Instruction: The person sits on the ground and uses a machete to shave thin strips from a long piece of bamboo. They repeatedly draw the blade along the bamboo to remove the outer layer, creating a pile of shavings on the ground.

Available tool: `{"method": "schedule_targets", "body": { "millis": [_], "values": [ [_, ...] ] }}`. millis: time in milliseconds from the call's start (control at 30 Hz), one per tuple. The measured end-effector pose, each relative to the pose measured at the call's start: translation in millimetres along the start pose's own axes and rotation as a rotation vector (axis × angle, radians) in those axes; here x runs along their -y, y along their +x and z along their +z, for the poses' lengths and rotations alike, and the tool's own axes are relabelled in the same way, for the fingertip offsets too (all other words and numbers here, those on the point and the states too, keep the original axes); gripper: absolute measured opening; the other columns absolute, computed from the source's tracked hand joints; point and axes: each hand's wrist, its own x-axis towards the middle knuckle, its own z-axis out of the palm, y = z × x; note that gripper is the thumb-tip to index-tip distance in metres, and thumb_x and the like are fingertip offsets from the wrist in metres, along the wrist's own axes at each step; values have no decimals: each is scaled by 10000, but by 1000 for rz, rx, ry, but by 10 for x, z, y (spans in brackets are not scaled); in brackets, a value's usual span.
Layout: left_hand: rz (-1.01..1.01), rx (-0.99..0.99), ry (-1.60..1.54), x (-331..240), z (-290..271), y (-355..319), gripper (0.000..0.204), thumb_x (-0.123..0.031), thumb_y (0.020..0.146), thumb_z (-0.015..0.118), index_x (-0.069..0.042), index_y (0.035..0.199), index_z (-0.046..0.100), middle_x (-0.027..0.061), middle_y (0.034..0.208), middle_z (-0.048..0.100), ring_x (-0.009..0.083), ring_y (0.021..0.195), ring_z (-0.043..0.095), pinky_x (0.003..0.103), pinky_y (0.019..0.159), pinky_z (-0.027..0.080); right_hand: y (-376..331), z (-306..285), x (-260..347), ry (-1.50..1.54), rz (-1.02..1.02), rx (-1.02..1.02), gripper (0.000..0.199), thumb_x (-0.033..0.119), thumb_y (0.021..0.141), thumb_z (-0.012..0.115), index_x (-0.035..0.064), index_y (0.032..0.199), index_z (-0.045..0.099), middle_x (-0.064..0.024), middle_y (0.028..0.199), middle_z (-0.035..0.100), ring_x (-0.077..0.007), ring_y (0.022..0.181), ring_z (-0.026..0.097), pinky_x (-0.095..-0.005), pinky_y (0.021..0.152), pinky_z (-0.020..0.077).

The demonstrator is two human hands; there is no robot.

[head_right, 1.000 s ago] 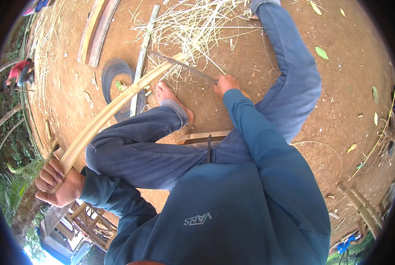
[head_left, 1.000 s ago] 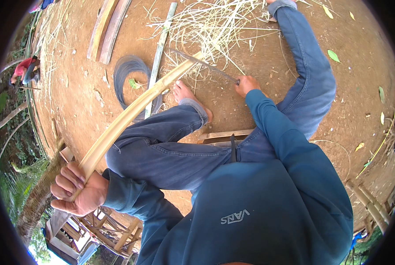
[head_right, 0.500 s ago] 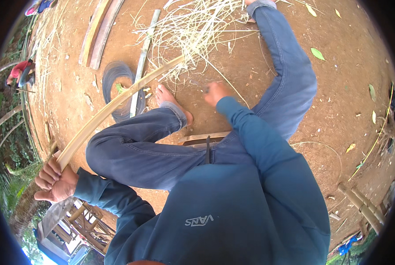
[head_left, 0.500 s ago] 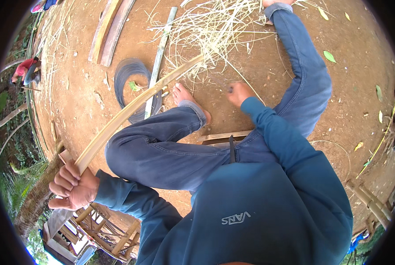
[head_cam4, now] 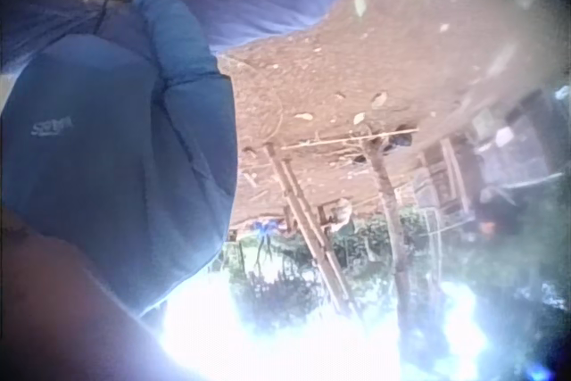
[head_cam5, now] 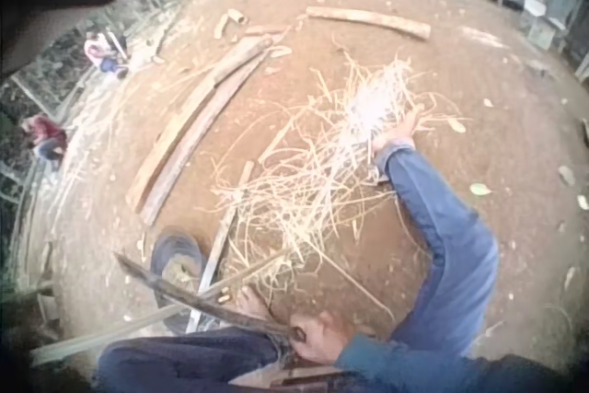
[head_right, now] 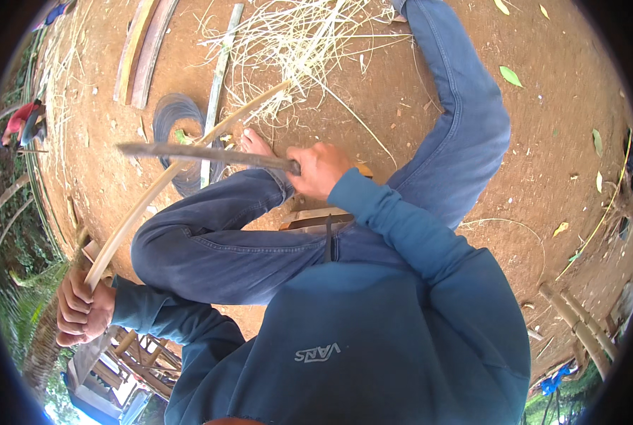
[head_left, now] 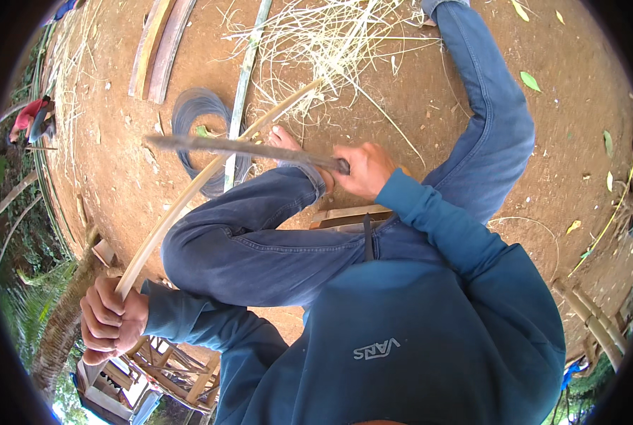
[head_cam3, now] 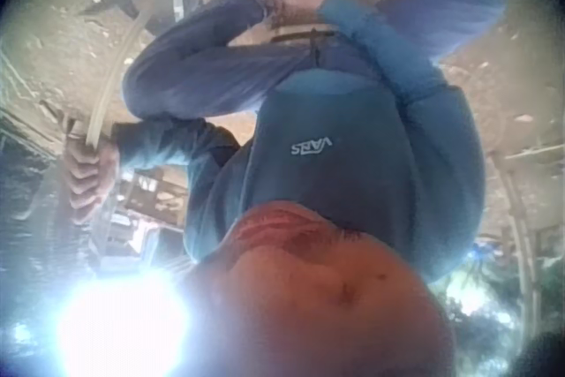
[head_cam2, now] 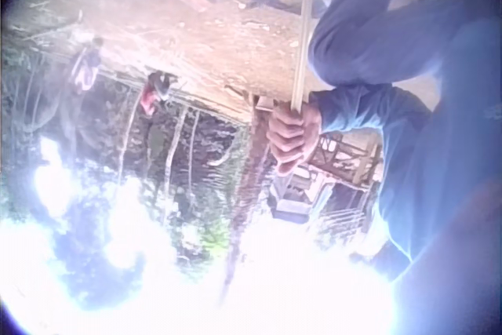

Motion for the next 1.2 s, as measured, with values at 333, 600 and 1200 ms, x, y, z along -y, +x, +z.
{"method": "schedule_targets", "body": {
  "millis": [333,600,1200],
  "values": [
    [23,-34,70,-12,2,21,411,-243,788,495,-184,404,361,-96,344,297,17,306,188,186,368,103,133,-72,-173,-116,-14,-84,134,192,707,648,94,733,561,-140,514,520,-356,518,567,-450,484,431],
    [6,-82,145,-36,35,0,415,-262,815,478,-192,432,335,-93,359,247,29,323,176,198,377,118,-43,-123,75,-121,-30,-29,108,171,717,636,104,717,552,-140,510,517,-363,497,553,-450,466,422],
    [13,-128,155,6,70,39,408,-240,811,466,-200,450,280,-91,369,221,32,330,167,206,379,124,1,-80,-544,-104,256,-4,130,177,742,615,49,737,593,-182,620,585,-377,591,586,-458,569,458]
  ]
}}
